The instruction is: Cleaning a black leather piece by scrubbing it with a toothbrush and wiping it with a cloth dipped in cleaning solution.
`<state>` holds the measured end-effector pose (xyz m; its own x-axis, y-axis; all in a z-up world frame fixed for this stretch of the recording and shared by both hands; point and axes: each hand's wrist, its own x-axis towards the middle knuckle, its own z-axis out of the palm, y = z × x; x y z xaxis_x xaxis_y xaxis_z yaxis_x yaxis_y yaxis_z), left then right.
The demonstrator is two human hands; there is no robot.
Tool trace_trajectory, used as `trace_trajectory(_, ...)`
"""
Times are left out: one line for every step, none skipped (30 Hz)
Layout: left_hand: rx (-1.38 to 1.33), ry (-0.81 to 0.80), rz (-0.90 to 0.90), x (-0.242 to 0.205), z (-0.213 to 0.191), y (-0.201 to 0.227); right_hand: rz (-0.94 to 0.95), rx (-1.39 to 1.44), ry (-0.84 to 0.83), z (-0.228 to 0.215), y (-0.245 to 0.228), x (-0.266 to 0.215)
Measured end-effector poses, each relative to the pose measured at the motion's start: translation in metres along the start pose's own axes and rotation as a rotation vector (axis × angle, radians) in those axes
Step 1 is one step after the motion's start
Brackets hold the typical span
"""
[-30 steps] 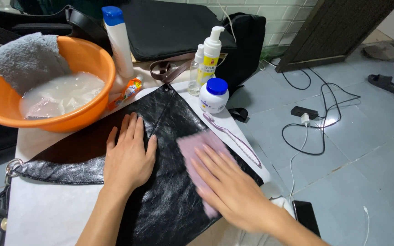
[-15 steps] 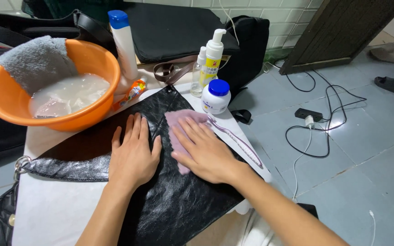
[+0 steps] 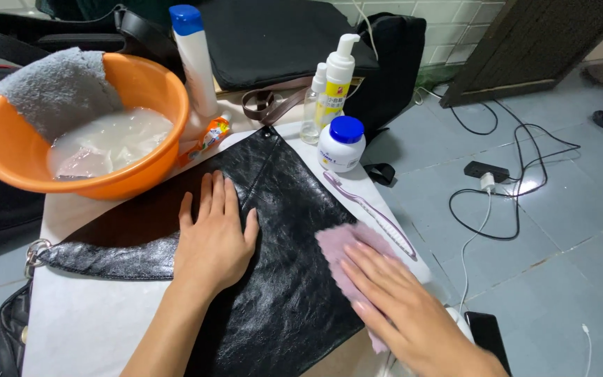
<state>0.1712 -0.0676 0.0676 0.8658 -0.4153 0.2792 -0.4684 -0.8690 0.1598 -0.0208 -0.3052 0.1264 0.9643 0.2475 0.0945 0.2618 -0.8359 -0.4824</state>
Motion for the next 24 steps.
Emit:
trace_trajectory(0.0,0.0,0.006,0.0,0.002,-0.001,0.004,0.0,0.004,-0.002,0.0,0.015)
trace_trajectory(0.003,0.012,0.003,0.0,0.003,-0.001,-0.039,-0.043,0.001,-0.004,0.0,0.028)
trace_trajectory(0.006,0.024,-0.001,-0.001,0.004,-0.002,-0.082,-0.086,-0.002,-0.006,0.001,0.042)
trace_trajectory(0.009,0.023,0.002,-0.001,-0.007,0.004,-0.081,-0.083,0.0,-0.001,0.003,0.056)
trace_trajectory(-0.014,-0.093,-0.07,-0.001,-0.019,0.01,-0.149,-0.17,0.016,0.004,0.005,0.07)
trace_trajectory(-0.036,-0.208,-0.141,0.001,-0.032,0.015,-0.217,-0.255,0.034,0.009,0.007,0.086)
trace_trajectory(-0.03,-0.207,-0.139,0.0,-0.033,0.016,-0.217,-0.252,0.039,0.01,0.004,0.088)
trace_trajectory(-0.044,-0.221,-0.146,0.0,-0.034,0.015,-0.215,-0.27,0.043,0.011,0.001,0.091)
trace_trajectory(-0.057,-0.235,-0.153,0.0,-0.035,0.015,-0.212,-0.288,0.047,0.012,-0.001,0.094)
trace_trajectory(-0.055,-0.236,-0.153,-0.001,-0.022,0.008,-0.211,-0.285,0.047,0.01,-0.006,0.082)
trace_trajectory(-0.018,-0.105,-0.085,-0.001,-0.008,0.001,-0.216,-0.25,0.083,0.009,-0.011,0.07)
trace_trajectory(0.016,0.026,-0.015,-0.001,0.006,-0.005,-0.218,-0.216,0.119,0.007,-0.015,0.059)
trace_trajectory(0.016,0.023,-0.013,-0.002,0.004,-0.005,-0.215,-0.215,0.118,0.009,-0.017,0.043)
trace_trajectory(0.021,0.031,-0.006,-0.003,0.003,-0.003,-0.203,-0.174,0.145,0.009,-0.019,0.028)
trace_trajectory(0.026,0.04,0.002,-0.003,0.001,-0.003,-0.191,-0.134,0.172,0.01,-0.02,0.013)
trace_trajectory(0.026,0.041,-0.006,-0.002,0.002,-0.003,-0.197,-0.133,0.168,0.019,-0.008,0.004)
trace_trajectory(0.036,0.012,-0.009,-0.002,0.003,-0.004,-0.153,-0.151,0.136,0.028,0.003,-0.007)
trace_trajectory(0.048,-0.019,-0.002,0.0,0.003,-0.004,-0.099,-0.167,0.111,0.037,0.013,-0.018)
trace_trajectory(0.05,-0.02,0.001,0.001,0.004,-0.003,-0.097,-0.165,0.113,0.032,0.012,-0.012)
trace_trajectory(0.054,-0.005,0.002,0.0,0.004,-0.003,-0.119,-0.182,0.113,0.026,0.011,-0.006)
trace_trajectory(0.057,0.01,0.003,-0.001,0.004,-0.002,-0.141,-0.2,0.114,0.02,0.01,-0.001)
trace_trajectory(0.058,0.009,0.009,-0.001,0.005,-0.003,-0.136,-0.199,0.117,0.018,0.008,0.013)
trace_trajectory(0.052,0.017,0.01,-0.001,0.005,-0.003,-0.13,-0.204,0.079,0.015,0.007,0.027)
trace_trajectory(0.044,0.028,0.004,-0.001,0.005,-0.003,-0.129,-0.212,0.038,0.01,0.005,0.04)
